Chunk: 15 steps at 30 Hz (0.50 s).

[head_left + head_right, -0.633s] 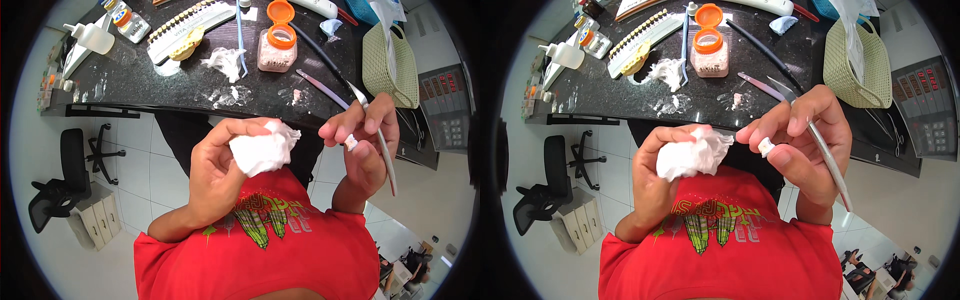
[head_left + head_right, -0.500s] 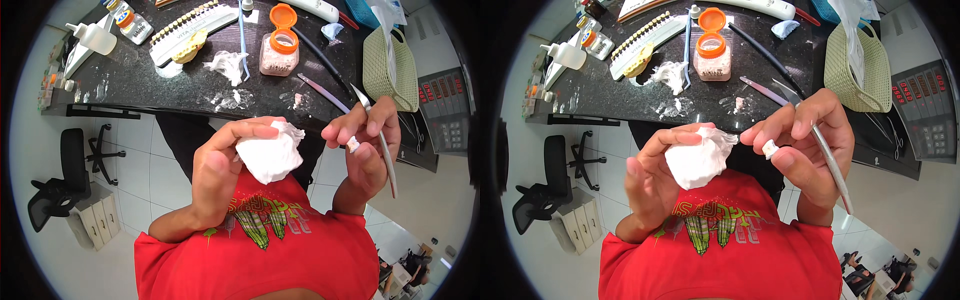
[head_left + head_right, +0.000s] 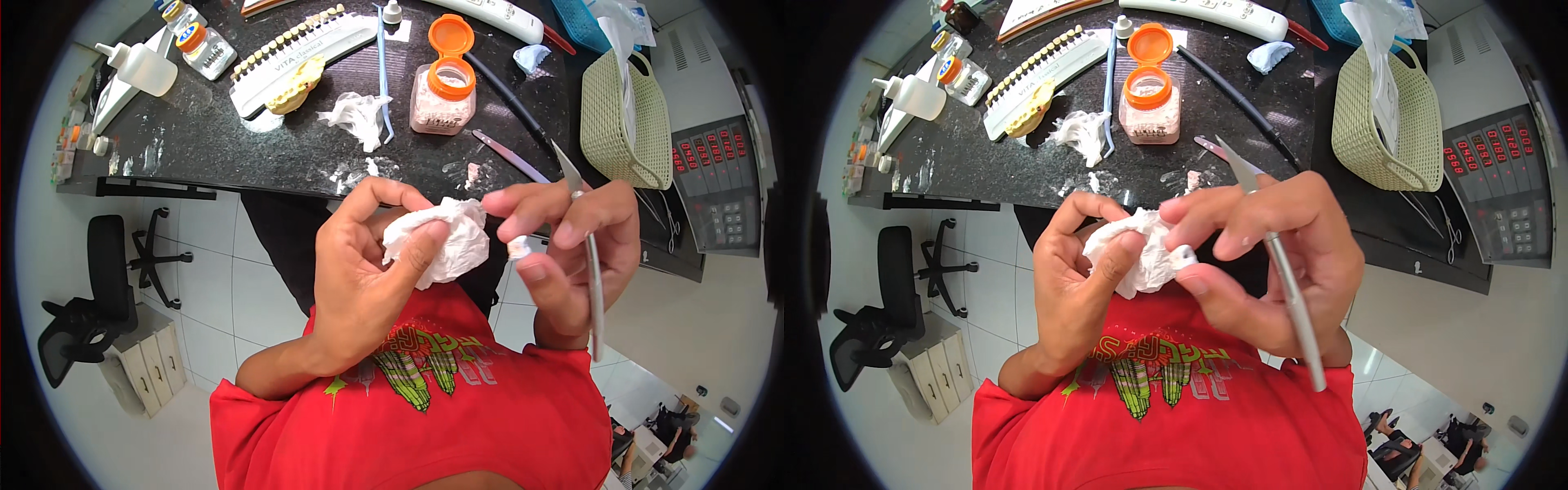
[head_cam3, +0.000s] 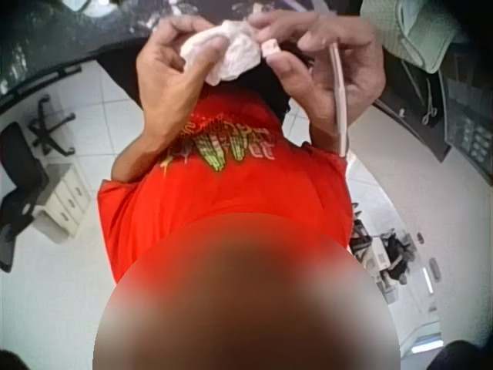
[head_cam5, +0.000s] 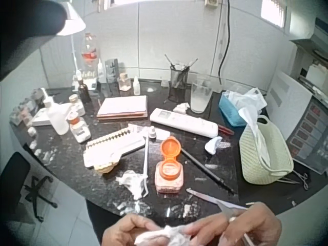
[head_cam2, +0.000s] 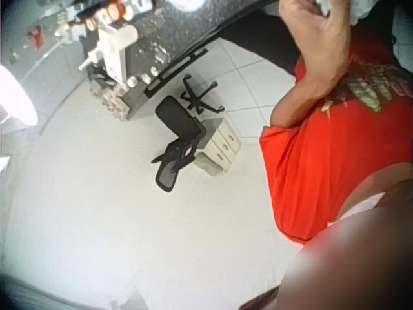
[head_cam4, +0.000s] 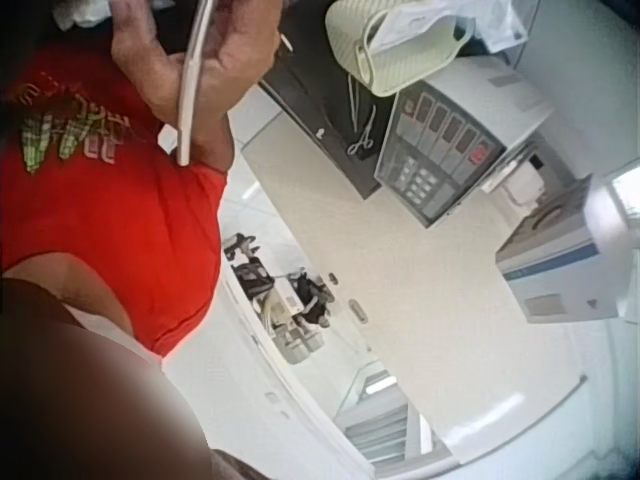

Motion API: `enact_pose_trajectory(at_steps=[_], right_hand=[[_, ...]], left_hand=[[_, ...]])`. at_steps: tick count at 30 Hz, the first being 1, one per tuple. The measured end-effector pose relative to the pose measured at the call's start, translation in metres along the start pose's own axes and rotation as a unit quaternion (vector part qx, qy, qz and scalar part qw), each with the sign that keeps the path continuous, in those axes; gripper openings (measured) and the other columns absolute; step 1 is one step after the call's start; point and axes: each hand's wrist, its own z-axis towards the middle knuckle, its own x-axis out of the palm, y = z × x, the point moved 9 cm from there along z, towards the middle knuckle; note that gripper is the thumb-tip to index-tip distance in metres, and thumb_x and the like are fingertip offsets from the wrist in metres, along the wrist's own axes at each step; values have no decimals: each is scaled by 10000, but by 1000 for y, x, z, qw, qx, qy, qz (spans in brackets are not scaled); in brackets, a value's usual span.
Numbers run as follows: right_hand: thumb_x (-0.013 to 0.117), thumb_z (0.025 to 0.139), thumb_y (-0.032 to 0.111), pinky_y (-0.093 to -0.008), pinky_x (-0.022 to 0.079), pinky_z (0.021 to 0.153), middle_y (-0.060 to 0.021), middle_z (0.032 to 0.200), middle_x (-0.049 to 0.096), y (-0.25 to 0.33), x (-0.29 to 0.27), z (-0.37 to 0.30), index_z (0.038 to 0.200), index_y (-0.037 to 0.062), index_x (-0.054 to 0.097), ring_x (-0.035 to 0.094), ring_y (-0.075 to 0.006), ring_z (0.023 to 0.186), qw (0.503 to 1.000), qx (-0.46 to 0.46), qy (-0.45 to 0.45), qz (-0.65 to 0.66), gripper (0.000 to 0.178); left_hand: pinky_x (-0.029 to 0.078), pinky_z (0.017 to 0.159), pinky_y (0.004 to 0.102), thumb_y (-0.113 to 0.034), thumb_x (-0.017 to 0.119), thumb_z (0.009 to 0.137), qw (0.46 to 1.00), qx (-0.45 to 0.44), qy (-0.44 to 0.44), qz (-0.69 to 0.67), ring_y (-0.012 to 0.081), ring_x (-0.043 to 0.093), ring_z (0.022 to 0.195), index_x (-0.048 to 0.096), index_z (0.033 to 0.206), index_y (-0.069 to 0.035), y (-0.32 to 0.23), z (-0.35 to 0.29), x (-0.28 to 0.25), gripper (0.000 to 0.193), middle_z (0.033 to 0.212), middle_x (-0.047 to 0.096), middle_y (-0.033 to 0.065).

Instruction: Applying ceramic paste or stain to a dental crown using a fine brush at a laboratory bench.

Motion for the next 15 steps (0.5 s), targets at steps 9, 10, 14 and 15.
enact_pose_trajectory(at_steps=[9,10,14,15], right_hand=[[722,750,35,-478,490,870,-181,836,634,2,18,4,940,63,426,637,-327,917,983,-87,72,-142,352],[722,750,35,-478,490,870,-181,836,634,2,18,4,940,63,426,637,-327,917,983,-86,72,-142,352],[713,768,46,-495,448,916,-172,849,649,3,23,5,954,72,417,625,-353,978,976,-99,89,-172,350],[710,773,49,-503,427,939,-165,851,654,5,25,5,957,74,415,621,-359,993,972,-106,95,-185,349]], left_hand=[[490,803,212,-65,492,950,987,-74,65,-130,89,586,951,409,1301,63,12,0,18,383,1094,596,116],[490,803,212,-65,492,950,986,-75,65,-131,89,586,951,409,1301,63,12,-1,18,383,1094,596,116],[482,808,210,-64,469,960,984,-77,61,-152,78,579,959,409,1307,58,15,1,19,372,1100,594,109],[478,802,207,-65,466,962,986,-58,59,-142,73,578,957,410,1309,54,13,3,18,371,1096,597,104]])
